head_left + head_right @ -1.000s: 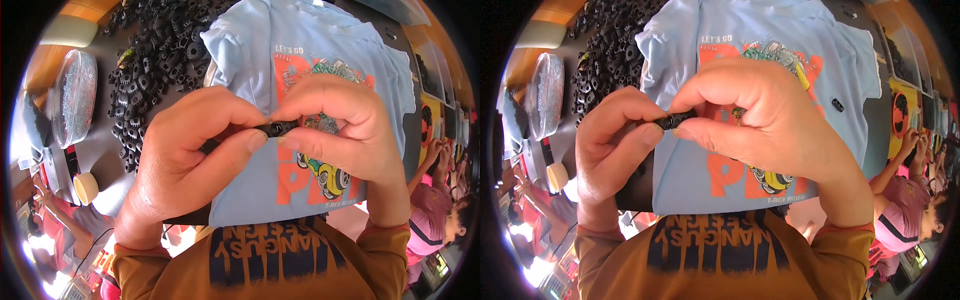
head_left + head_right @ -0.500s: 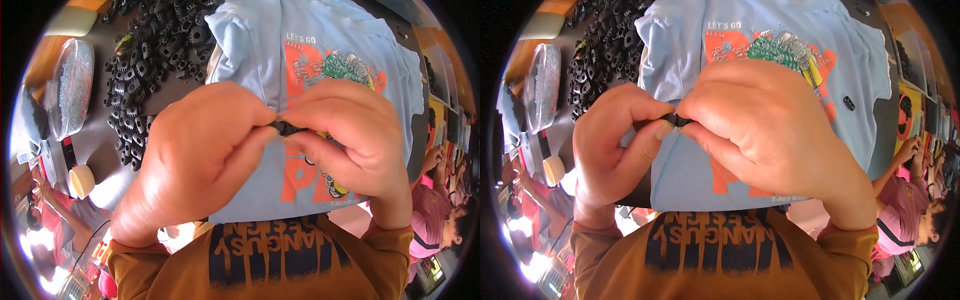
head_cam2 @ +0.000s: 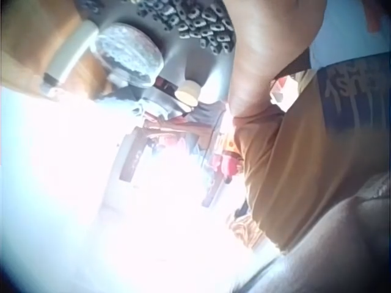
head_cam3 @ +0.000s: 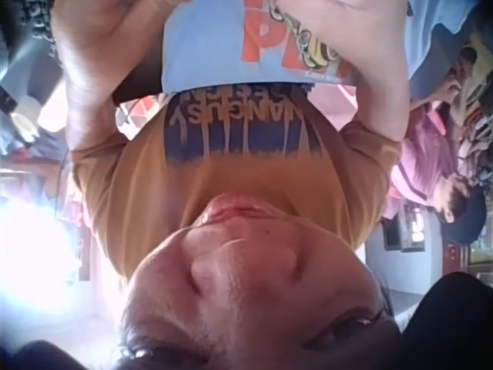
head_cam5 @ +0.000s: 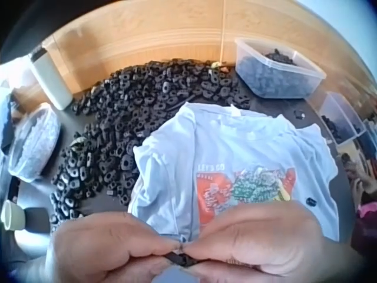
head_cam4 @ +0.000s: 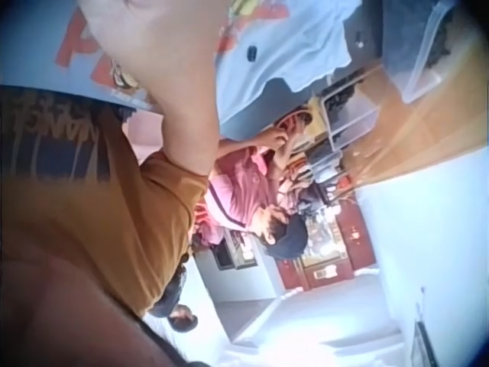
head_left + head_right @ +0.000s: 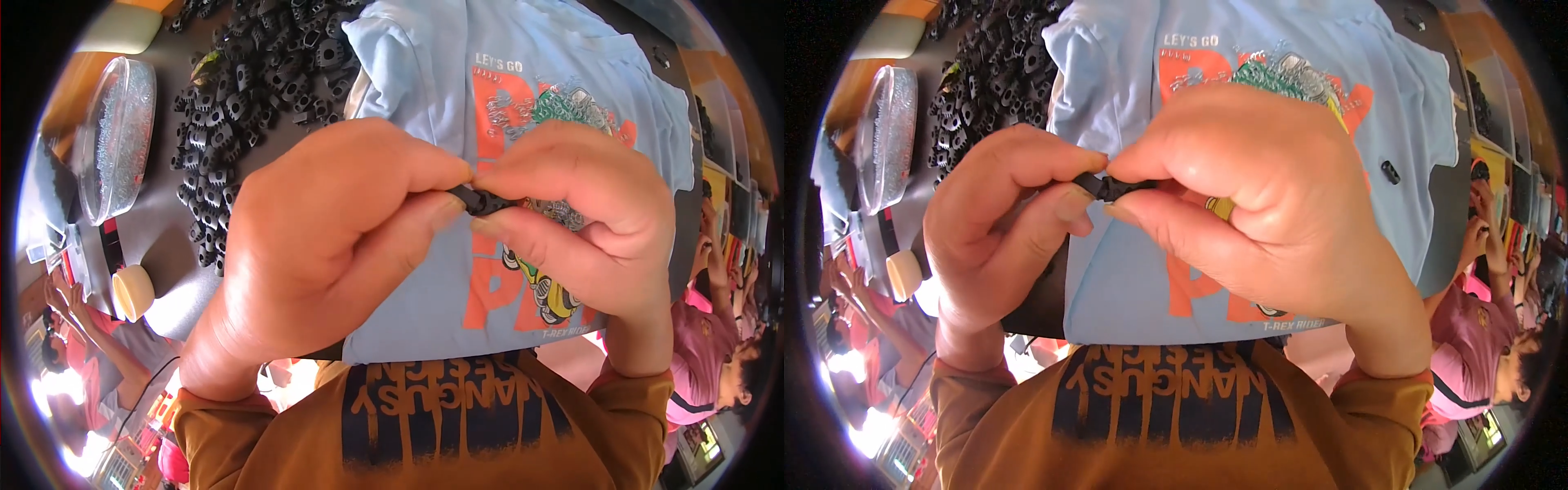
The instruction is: Assembling plastic cord locks by manually inserting springs and toggles into the housing.
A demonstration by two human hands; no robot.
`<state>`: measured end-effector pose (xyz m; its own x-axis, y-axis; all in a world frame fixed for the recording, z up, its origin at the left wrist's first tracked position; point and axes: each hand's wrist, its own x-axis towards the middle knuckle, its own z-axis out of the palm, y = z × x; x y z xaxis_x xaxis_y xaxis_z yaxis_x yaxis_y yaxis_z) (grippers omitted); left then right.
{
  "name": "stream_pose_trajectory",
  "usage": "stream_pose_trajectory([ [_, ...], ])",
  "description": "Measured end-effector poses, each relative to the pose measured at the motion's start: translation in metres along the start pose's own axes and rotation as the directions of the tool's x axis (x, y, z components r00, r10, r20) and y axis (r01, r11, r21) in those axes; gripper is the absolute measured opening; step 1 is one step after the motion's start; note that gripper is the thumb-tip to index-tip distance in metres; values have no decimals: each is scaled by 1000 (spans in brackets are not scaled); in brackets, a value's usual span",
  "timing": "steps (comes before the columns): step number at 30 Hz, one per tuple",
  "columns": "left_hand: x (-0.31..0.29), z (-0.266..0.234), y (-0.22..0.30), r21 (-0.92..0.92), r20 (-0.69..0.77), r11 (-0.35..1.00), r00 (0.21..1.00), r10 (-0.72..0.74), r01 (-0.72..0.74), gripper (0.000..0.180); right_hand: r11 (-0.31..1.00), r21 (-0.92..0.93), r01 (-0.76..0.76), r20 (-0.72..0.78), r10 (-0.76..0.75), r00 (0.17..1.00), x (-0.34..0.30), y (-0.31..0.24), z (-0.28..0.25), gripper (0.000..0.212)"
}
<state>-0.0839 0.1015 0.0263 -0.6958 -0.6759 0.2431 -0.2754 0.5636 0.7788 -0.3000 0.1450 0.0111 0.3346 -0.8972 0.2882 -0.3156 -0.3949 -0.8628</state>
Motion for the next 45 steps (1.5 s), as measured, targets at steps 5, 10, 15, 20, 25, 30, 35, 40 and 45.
stream_pose_trajectory([
  [5,0,-2,5,-240,51,952,982,-182,189,14,999,51,-13,1,13,1000,0,-1,-2,24],
  [10,-2,-8,9,-326,137,877,935,-326,353,13,1000,-7,10,25,-10,1000,0,-5,-1,24],
  [15,-2,-8,3,-60,82,996,995,-57,62,12,999,-50,15,17,-15,1000,-3,-8,7,23],
  [20,-6,-3,2,219,95,973,994,52,-72,17,965,-252,68,-38,-80,996,-7,-11,15,24],
  [25,-7,2,0,314,110,938,987,118,-147,18,960,-279,39,12,-37,999,-8,-12,14,25],
  [30,-1,3,-11,168,14,972,986,164,-164,18,988,-152,8,-7,-9,1000,-2,-8,8,24],
  [35,2,-1,-7,-107,-31,994,999,13,-16,17,985,120,-121,-20,124,992,-1,-9,0,23],
  [40,-2,0,4,-475,3,846,962,-274,242,13,959,229,-169,-1,174,985,-2,-12,-2,23],
  [45,-4,-5,3,-532,67,794,950,-306,293,9,951,246,-186,26,186,982,-2,-13,-3,24],
])
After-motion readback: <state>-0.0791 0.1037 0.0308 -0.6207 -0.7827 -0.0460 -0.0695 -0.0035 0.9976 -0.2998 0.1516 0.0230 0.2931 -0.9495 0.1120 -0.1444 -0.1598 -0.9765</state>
